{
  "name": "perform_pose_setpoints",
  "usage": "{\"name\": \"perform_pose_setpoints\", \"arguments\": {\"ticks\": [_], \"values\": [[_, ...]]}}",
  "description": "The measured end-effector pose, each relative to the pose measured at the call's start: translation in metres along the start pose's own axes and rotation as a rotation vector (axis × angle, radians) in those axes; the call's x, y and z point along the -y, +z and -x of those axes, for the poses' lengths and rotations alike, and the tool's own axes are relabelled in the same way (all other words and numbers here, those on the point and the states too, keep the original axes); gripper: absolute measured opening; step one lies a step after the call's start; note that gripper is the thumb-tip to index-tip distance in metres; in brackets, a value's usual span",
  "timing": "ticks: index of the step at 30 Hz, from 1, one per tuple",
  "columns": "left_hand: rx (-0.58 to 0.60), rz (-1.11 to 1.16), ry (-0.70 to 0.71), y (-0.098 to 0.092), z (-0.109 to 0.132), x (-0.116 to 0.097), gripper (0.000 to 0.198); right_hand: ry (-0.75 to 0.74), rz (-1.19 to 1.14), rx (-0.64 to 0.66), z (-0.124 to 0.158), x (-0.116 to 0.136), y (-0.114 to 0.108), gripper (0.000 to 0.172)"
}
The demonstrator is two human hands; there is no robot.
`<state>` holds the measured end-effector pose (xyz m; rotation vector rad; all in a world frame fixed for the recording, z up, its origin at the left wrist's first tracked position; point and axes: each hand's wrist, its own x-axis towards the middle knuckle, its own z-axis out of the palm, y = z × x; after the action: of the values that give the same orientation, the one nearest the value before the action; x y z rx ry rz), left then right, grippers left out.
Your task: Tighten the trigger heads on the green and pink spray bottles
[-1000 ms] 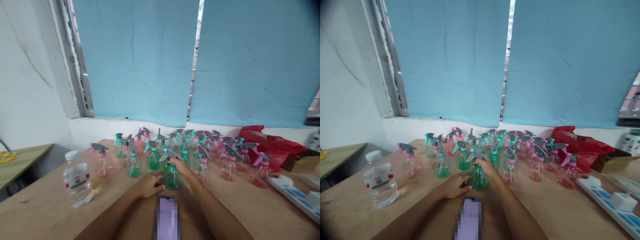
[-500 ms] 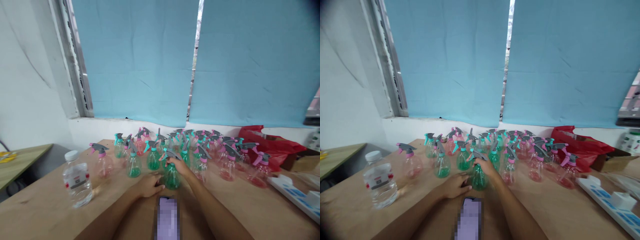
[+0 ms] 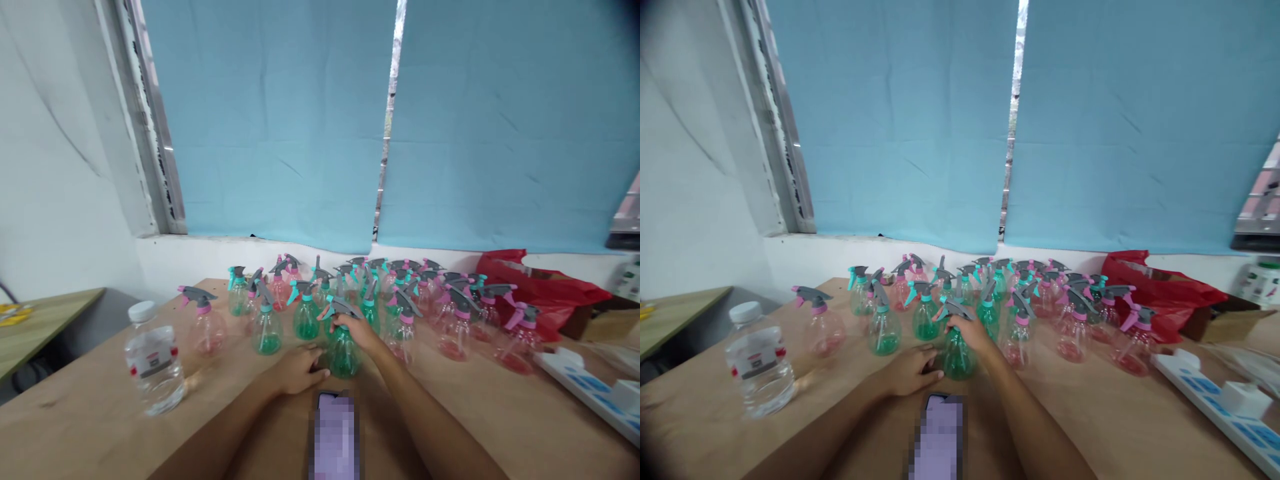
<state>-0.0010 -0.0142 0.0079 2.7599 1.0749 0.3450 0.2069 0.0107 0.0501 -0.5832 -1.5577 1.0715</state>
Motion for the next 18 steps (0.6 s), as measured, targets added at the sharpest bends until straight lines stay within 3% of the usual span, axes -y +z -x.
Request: {"name": "perform_pose_setpoints", "arguments": {"ticks": [6,18], "values": [[-0.011,0.007,0.01,-0.0012,0.0006,-0.0009,0.029,0.048,-0.064,0.004,0.0005,-0.0056,-0.0017,0.018],[0.002,-0.013,-0.004,-0.0042,0.0003,-0.0028,0.028,-0.033,0.036,0.042,0.0023,-0.0021,-0.0032,0.022]]}}
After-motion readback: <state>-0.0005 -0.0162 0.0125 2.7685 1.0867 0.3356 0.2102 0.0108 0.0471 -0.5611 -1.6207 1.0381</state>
